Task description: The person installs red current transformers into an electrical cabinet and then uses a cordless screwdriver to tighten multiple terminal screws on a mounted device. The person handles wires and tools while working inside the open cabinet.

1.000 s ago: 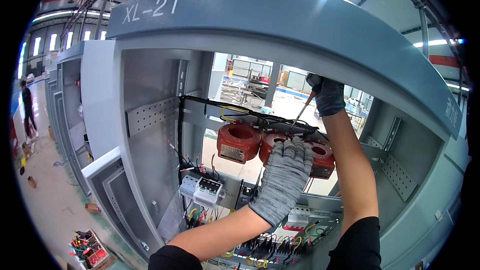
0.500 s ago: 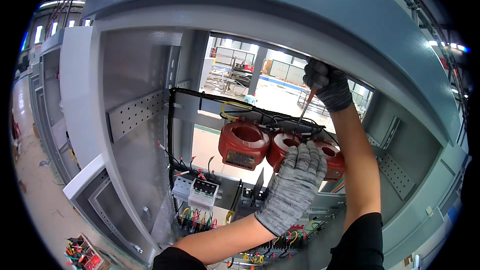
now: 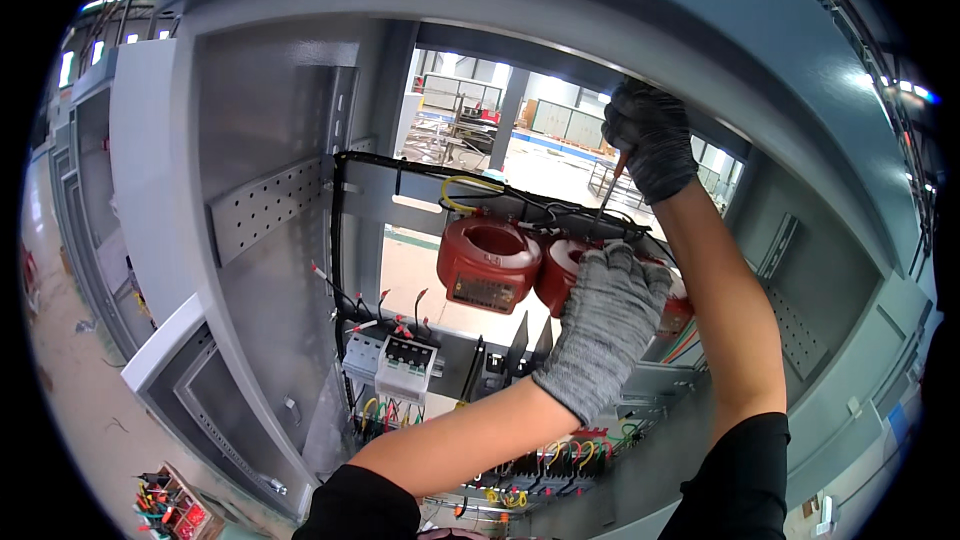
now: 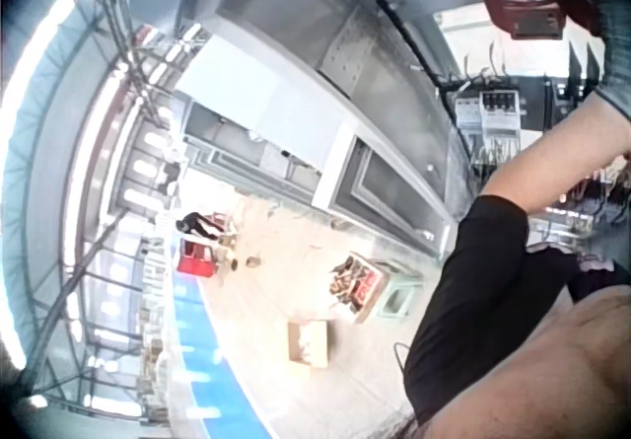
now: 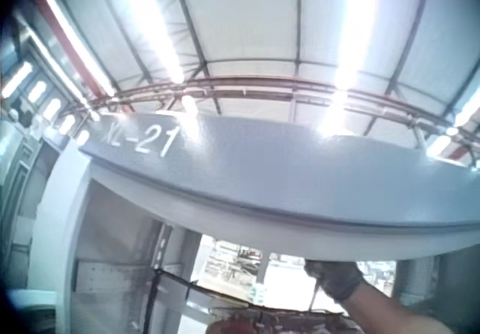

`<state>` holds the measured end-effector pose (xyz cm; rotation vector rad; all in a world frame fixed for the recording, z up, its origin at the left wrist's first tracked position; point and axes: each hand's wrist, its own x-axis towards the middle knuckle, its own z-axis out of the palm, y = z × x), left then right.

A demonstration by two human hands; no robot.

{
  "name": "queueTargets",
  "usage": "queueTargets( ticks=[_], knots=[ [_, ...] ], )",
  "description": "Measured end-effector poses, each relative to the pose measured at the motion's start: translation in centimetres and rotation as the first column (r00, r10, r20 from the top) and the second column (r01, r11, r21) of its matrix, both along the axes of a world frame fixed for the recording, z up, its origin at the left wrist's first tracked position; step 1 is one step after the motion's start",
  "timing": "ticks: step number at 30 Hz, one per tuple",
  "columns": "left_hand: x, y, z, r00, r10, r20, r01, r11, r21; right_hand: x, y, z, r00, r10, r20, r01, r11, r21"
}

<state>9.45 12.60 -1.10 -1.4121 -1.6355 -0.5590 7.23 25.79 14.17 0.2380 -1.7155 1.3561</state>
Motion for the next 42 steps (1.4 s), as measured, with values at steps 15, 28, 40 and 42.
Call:
queueTargets(
  ticks=[15,28,40,42],
  knots=[
    [-11.0,-9.4,4.3,0.971,-0.233,0.054,0.239,0.938,-0.250,0.0,0.9,0.9,0.981,0.144,-0.127,-0.164,0.972,-0.165],
    [-11.1,-7.8,4.0,0.959,-0.253,0.129,0.281,0.915,-0.289,-0.3,3.0,1.0,0.853,0.520,0.040,-0.514,0.851,-0.109],
    [-11.2,-7.6,3.8,0.954,-0.260,0.152,0.291,0.924,-0.247,-1.7,2.9,2.3,0.860,0.500,0.099,-0.508,0.857,0.083],
    [-11.1,-7.7,3.9,0.952,-0.255,0.169,0.292,0.922,-0.256,-2.6,3.4,2.8,0.891,0.441,0.103,-0.453,0.860,0.236]
  ],
)
